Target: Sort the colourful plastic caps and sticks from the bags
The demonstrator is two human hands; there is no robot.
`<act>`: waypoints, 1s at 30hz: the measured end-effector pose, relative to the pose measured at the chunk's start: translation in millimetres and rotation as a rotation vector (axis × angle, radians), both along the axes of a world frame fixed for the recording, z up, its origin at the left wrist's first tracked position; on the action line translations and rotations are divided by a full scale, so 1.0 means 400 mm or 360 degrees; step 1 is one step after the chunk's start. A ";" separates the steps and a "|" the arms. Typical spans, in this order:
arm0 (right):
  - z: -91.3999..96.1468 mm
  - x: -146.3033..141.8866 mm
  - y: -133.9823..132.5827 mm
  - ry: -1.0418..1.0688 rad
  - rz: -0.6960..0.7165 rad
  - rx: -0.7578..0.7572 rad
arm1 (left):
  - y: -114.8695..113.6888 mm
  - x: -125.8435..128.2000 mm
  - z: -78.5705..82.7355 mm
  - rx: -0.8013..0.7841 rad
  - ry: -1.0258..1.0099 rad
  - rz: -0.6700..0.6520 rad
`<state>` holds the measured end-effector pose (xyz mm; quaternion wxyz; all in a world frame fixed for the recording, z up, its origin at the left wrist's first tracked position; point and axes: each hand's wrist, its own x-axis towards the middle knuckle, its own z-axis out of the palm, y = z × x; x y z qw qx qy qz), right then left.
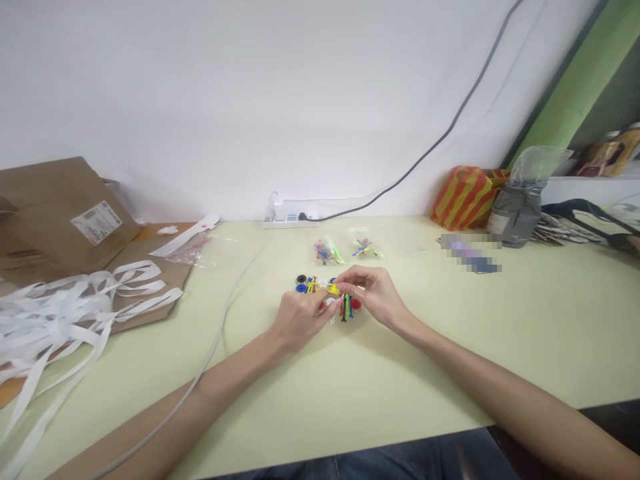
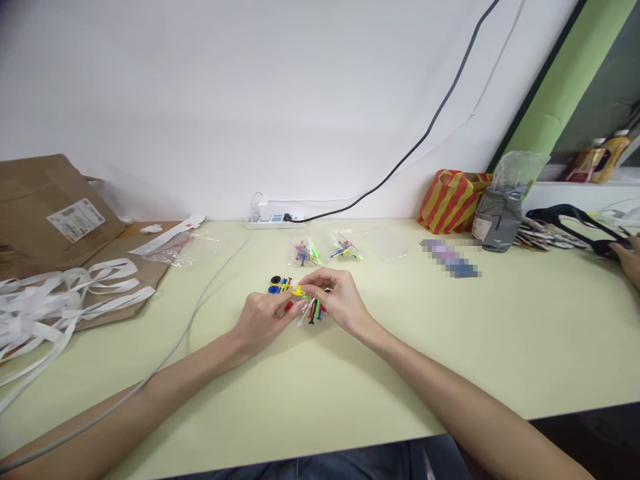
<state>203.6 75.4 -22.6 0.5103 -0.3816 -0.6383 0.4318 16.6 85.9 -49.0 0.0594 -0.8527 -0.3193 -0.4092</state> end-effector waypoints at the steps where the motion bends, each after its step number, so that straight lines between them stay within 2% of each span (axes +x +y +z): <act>1: 0.002 0.001 -0.001 -0.0026 -0.0005 0.0044 | -0.001 0.000 0.001 -0.0075 -0.0030 -0.0005; 6: 0.014 0.007 -0.007 -0.0258 0.0010 0.0453 | -0.005 -0.002 0.000 -0.0443 -0.0232 -0.0061; 9: 0.018 0.008 -0.011 -0.0403 0.0066 0.0602 | -0.008 -0.003 0.001 -0.0615 -0.0336 -0.0084; 19: 0.002 0.000 -0.030 -0.0635 -0.0216 0.1191 | -0.033 0.003 0.019 -0.0849 -0.0335 -0.0307; 25: -0.004 0.001 -0.024 -0.0735 -0.0272 0.1380 | -0.055 0.018 0.037 -0.1094 -0.0516 -0.0325; 28: -0.014 -0.003 -0.020 -0.0746 -0.0313 0.1340 | -0.068 0.031 0.051 -0.1299 -0.0755 -0.0323; 30: -0.016 -0.001 -0.014 -0.0781 -0.0292 0.1273 | -0.068 0.035 0.057 -0.1339 -0.0900 -0.0298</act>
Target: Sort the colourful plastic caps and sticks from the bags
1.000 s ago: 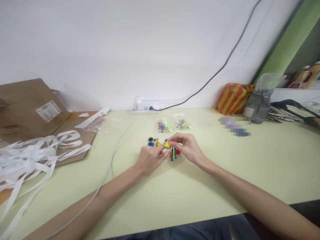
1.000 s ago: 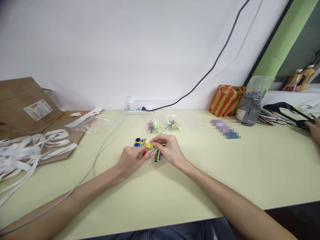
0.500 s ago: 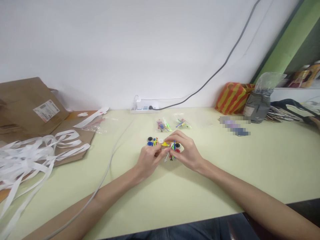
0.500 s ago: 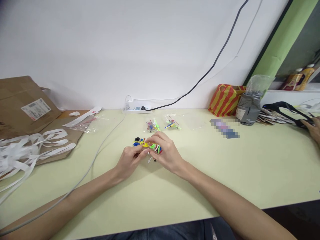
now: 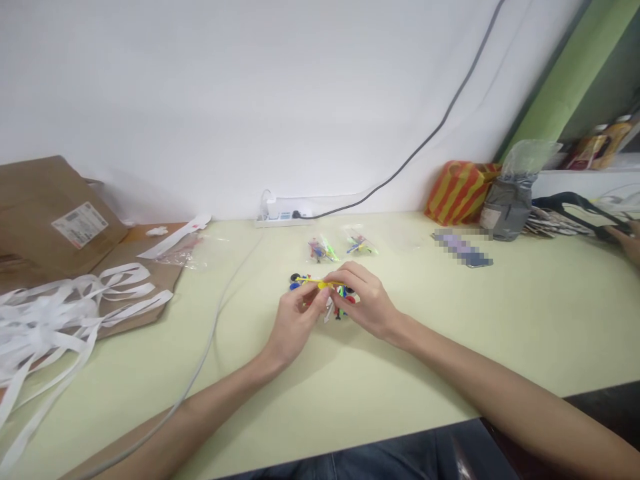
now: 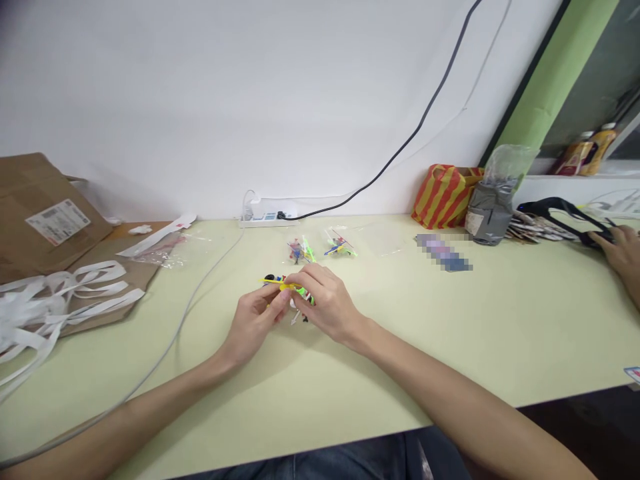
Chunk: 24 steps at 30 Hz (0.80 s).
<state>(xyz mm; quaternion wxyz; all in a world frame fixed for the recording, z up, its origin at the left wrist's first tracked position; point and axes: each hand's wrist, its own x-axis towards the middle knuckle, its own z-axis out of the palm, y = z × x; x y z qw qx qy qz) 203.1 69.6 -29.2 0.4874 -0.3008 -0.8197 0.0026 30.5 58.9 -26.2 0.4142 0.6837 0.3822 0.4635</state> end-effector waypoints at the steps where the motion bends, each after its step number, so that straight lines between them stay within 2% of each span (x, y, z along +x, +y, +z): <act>1: 0.001 0.004 0.004 -0.0045 0.0007 -0.0041 | 0.004 -0.001 0.002 -0.0003 -0.0042 0.0041; 7: 0.015 0.055 0.046 -0.0390 -0.0099 -0.0319 | 0.051 -0.040 0.010 0.0130 -0.0103 0.0314; 9: 0.013 0.068 0.058 -0.0471 -0.0146 -0.0389 | 0.063 -0.057 0.012 0.0353 0.0099 0.0367; 13: 0.010 0.071 0.066 -0.0580 -0.0178 -0.0440 | 0.081 -0.084 0.005 0.1037 0.0662 0.0285; 16: 0.020 0.058 0.054 -0.0412 -0.0050 -0.0487 | 0.090 -0.093 -0.002 0.1270 0.0798 0.0256; 20: 0.039 0.023 0.019 0.0006 0.0196 -0.0724 | 0.088 -0.094 0.003 0.1396 0.0913 0.0230; 24: 0.044 -0.009 -0.005 0.0232 0.0284 -0.0850 | 0.080 -0.089 0.008 0.1487 0.0944 0.0182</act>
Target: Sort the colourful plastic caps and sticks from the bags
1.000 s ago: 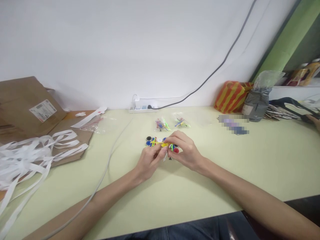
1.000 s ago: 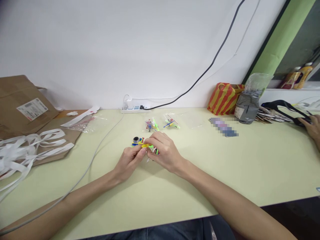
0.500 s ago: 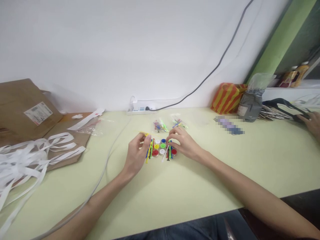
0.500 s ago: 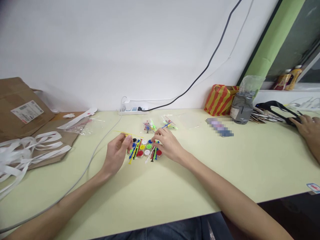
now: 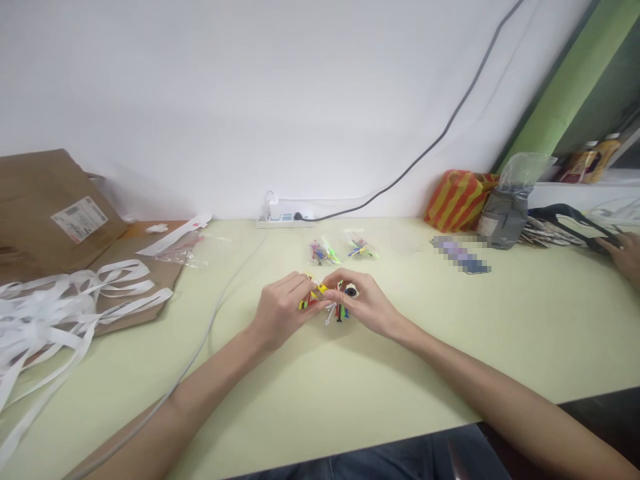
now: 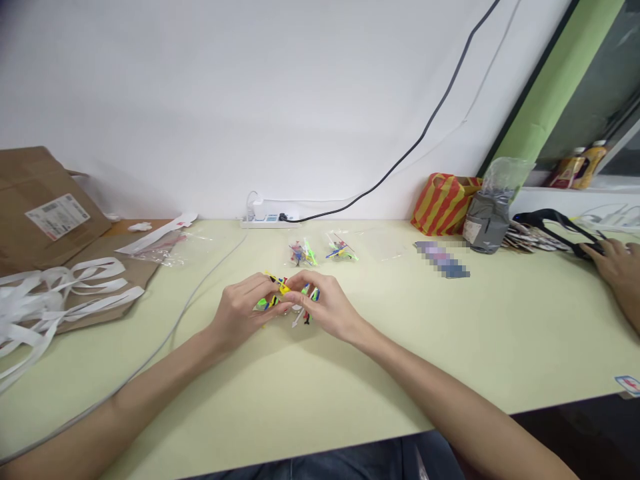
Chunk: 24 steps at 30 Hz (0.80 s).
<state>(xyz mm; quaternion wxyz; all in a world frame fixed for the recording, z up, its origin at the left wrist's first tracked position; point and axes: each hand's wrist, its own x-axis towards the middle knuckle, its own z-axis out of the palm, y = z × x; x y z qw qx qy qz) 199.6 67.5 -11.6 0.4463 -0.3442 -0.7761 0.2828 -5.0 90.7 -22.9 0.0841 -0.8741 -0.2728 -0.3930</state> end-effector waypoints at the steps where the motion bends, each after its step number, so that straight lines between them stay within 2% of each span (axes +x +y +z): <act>1: 0.001 0.001 0.003 0.0010 -0.0006 0.0012 | -0.001 0.001 0.000 -0.0002 -0.0002 0.0007; 3: 0.002 0.021 0.021 -0.0040 -0.0105 0.0087 | -0.002 0.001 -0.002 -0.0026 0.0012 0.0053; 5: 0.005 0.065 0.053 -0.0233 -0.0340 0.0179 | 0.000 0.000 -0.004 -0.0046 0.0040 0.0108; 7: 0.006 0.124 0.088 -0.0615 -0.0583 0.0198 | 0.004 -0.001 -0.006 -0.0060 0.0060 0.0140; 9: 0.006 0.183 0.112 -0.1052 -0.0666 0.0093 | 0.008 -0.002 -0.008 -0.0061 0.0071 0.0151; 12: 0.009 0.248 0.121 -0.1391 -0.0600 -0.0053 | 0.012 -0.002 -0.009 -0.0062 0.0120 0.0112; 15: 0.017 0.268 0.104 -0.1417 -0.0598 -0.0029 | 0.011 0.000 -0.010 -0.0110 0.0203 0.0017; 19: 0.027 0.224 0.083 -0.1247 -0.0571 0.0209 | 0.008 0.002 -0.011 -0.0159 0.0298 -0.0064; 24: 0.013 0.142 0.078 -0.1060 -0.0154 0.0358 | 0.007 0.004 -0.007 -0.0150 0.0325 -0.0057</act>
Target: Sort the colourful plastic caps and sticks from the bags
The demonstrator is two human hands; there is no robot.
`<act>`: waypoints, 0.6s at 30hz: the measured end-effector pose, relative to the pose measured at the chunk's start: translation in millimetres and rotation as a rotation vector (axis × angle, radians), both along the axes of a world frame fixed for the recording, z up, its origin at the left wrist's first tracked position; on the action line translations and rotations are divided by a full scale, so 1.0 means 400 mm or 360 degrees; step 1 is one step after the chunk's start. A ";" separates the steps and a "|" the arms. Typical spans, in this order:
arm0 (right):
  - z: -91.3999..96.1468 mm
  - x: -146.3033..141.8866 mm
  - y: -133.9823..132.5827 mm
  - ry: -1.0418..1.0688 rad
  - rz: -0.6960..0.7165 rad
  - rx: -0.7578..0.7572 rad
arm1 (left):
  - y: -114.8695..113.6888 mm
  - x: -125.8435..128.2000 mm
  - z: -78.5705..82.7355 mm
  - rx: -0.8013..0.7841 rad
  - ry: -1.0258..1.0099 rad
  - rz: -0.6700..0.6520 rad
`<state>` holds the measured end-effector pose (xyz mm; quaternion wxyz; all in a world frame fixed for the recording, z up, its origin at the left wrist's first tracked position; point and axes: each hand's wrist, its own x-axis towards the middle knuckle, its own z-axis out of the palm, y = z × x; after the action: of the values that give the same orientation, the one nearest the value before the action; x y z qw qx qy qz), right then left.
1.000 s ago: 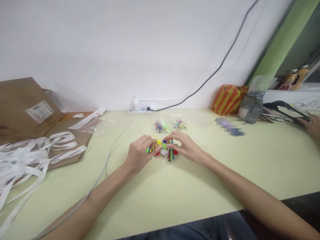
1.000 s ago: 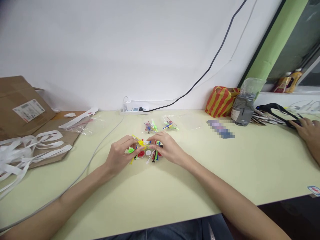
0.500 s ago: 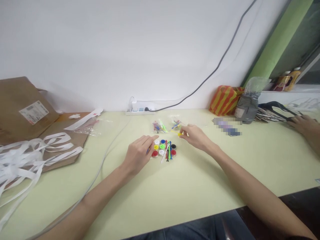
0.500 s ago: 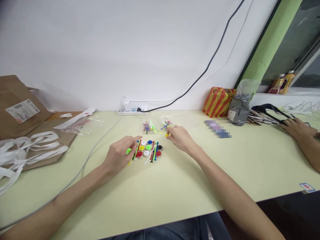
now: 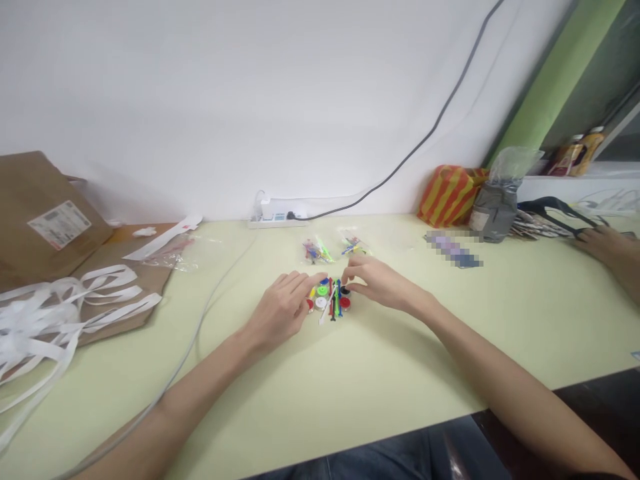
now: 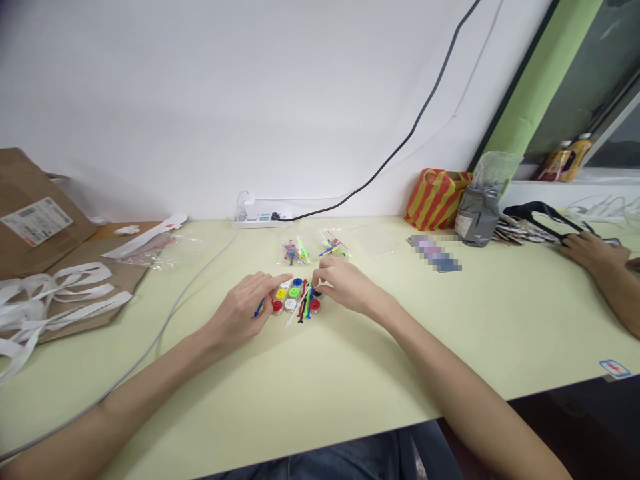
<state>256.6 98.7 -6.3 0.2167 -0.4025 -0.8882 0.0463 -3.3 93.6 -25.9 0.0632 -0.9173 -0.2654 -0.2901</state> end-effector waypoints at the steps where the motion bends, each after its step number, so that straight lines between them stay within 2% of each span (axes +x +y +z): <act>1: -0.005 -0.008 0.001 -0.0016 0.0028 -0.0004 | 0.000 0.000 0.001 0.0002 -0.0002 0.0007; 9: -0.027 -0.010 0.016 -0.0086 -0.0074 -0.0015 | -0.006 0.002 0.009 -0.0016 0.0002 0.0045; 13: -0.018 -0.006 0.017 -0.0097 -0.0103 -0.0016 | -0.004 0.003 0.006 0.0001 -0.0001 0.0046; 18: 0.012 -0.010 -0.003 0.0407 -0.0184 0.0054 | -0.002 0.003 -0.005 -0.0024 -0.0055 0.0017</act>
<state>252.5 97.4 -1.6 0.3371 -0.4401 -0.8294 0.0696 -2.0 92.8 -28.0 0.0531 -0.9111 -0.2735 -0.3036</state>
